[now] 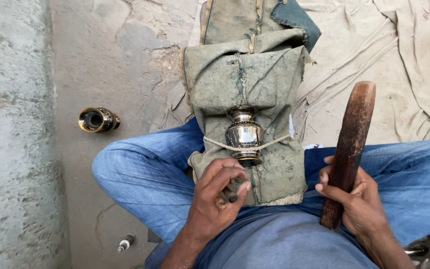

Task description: The person sits cross-legged on the ground and repeatedly strikes a small metal vessel with a hammer and a chisel-like tool. The vessel is held steady on a cloth pad on the lap while the person rotates it occasionally to work different areas.

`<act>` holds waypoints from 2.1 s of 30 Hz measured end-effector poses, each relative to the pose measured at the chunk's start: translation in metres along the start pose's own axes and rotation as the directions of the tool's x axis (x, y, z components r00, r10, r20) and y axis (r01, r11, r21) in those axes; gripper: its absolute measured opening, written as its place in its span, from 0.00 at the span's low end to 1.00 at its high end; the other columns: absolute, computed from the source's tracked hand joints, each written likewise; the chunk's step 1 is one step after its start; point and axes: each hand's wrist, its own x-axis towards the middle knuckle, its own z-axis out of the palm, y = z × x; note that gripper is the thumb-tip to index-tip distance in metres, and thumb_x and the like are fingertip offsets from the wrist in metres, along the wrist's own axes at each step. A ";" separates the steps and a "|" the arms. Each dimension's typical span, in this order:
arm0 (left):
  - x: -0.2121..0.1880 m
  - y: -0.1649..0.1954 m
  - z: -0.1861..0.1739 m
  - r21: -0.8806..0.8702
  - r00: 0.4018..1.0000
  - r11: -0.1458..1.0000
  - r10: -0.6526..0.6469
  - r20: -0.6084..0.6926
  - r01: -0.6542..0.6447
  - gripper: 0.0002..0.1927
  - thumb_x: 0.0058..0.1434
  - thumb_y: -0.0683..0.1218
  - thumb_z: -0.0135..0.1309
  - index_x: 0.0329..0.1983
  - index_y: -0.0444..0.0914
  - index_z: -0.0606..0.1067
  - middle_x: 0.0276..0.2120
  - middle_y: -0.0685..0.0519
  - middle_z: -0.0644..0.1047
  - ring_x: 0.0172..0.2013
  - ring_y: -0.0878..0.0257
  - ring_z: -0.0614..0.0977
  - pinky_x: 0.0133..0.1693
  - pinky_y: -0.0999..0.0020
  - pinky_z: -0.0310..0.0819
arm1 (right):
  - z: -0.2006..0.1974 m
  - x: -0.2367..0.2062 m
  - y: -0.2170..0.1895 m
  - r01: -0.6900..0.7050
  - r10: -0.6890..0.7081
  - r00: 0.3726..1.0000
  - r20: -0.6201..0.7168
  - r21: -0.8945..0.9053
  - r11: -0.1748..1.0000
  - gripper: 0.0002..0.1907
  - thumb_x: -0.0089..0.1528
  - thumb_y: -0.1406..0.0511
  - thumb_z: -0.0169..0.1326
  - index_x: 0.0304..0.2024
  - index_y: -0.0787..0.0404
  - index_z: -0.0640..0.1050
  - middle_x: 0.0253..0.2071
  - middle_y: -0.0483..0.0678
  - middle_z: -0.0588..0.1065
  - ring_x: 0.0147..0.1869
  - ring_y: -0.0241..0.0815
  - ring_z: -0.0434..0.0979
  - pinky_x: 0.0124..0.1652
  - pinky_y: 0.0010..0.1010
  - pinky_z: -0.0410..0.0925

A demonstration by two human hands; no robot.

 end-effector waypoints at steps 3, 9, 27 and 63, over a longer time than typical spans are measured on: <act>0.005 0.006 0.002 -0.028 1.000 1.000 0.003 0.021 -0.002 0.13 0.60 0.39 0.64 0.47 0.34 0.76 0.45 0.50 0.76 0.45 0.61 0.83 0.45 0.65 0.80 | 0.000 0.005 0.004 -0.026 0.026 1.000 0.003 0.031 0.999 0.31 0.52 0.81 0.58 0.58 0.66 0.70 0.36 0.48 0.73 0.40 0.38 0.74 0.39 0.28 0.70; 0.023 0.005 0.009 0.320 0.988 0.946 0.086 -0.126 -0.041 0.18 0.58 0.38 0.64 0.52 0.34 0.78 0.47 0.46 0.75 0.47 0.53 0.80 0.45 0.60 0.77 | 0.004 0.014 0.013 -0.140 0.138 0.990 0.040 0.038 0.989 0.31 0.53 0.81 0.58 0.59 0.66 0.70 0.36 0.49 0.74 0.39 0.39 0.76 0.37 0.31 0.72; 0.043 -0.005 -0.016 0.395 0.978 0.896 0.163 0.132 -0.202 0.15 0.58 0.40 0.64 0.48 0.35 0.78 0.46 0.49 0.78 0.44 0.53 0.80 0.43 0.58 0.76 | 0.011 0.047 0.011 -0.049 0.050 0.997 0.053 -0.012 0.999 0.34 0.54 0.80 0.58 0.63 0.68 0.67 0.41 0.51 0.77 0.43 0.42 0.78 0.41 0.32 0.74; 0.067 -0.009 -0.012 -0.527 0.932 0.814 -0.347 -0.104 0.245 0.14 0.67 0.40 0.59 0.54 0.34 0.73 0.43 0.49 0.79 0.44 0.65 0.86 0.43 0.70 0.85 | 0.134 0.154 -0.106 0.659 -0.490 0.694 0.527 -0.739 0.138 0.26 0.64 0.62 0.66 0.61 0.64 0.74 0.39 0.57 0.79 0.44 0.52 0.80 0.50 0.51 0.73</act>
